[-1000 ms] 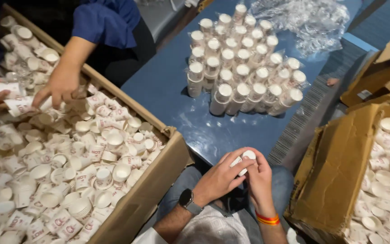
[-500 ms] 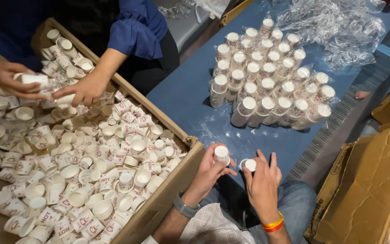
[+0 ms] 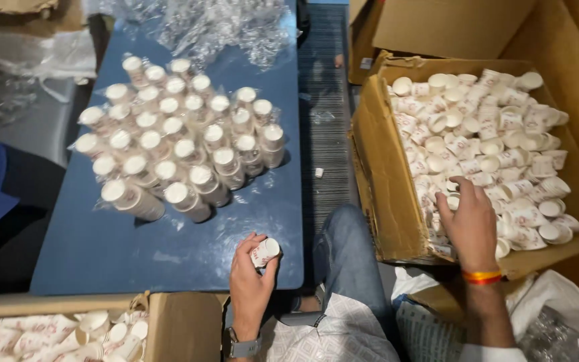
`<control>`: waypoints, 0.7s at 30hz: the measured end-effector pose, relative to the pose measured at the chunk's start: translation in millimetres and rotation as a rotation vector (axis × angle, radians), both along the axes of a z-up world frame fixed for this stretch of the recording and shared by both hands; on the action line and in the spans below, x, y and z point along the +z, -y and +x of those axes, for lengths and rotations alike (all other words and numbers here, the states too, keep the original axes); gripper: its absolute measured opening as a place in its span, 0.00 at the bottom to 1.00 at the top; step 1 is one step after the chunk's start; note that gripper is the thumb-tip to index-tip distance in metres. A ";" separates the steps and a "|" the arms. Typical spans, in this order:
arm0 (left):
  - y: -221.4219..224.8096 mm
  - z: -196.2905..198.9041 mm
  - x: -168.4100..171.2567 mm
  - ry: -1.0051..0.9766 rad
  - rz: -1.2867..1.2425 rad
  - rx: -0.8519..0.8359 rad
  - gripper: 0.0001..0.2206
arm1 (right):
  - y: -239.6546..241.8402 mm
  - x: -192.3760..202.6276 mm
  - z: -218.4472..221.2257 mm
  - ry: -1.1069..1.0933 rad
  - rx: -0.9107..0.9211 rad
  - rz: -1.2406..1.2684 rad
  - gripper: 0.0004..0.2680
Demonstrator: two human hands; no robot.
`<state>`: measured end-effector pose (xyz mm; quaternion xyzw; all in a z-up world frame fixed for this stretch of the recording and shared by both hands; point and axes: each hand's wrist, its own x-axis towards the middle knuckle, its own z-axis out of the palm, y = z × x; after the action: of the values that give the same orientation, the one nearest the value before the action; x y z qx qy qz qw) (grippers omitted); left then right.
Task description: The person picks up paper cups from a cardboard box, places them into a plastic bag, and stacks them into organized rows on a table.
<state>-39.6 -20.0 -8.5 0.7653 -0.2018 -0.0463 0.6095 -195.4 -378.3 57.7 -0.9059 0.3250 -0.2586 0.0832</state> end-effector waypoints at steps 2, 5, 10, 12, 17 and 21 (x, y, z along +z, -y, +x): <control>-1.5 -0.6 3.5 0.134 0.158 0.079 0.19 | 47.1 -24.4 -26.0 -0.539 -0.104 0.102 0.21; -2.7 2.0 7.3 -0.120 0.165 0.141 0.22 | 119.3 -141.6 -60.1 -1.141 0.054 0.434 0.22; -3.3 -0.7 8.0 0.087 0.172 0.064 0.19 | 96.3 -122.3 -48.5 -0.879 0.083 0.469 0.24; 1.0 -1.2 13.6 0.174 0.190 0.029 0.17 | 100.7 -123.2 -50.1 -0.929 0.058 0.465 0.24; 6.9 -2.1 16.7 0.204 0.329 0.090 0.23 | 104.1 -118.4 -59.5 -1.028 -0.203 0.490 0.17; 7.5 -3.5 16.2 0.240 0.397 0.135 0.23 | 82.9 -92.2 -62.0 -0.930 -0.183 0.382 0.18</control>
<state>-43.1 -27.5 7.7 0.8819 -0.2082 0.0470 0.4203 -257.4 -461.2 -34.5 -0.8617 0.4469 0.2298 0.0707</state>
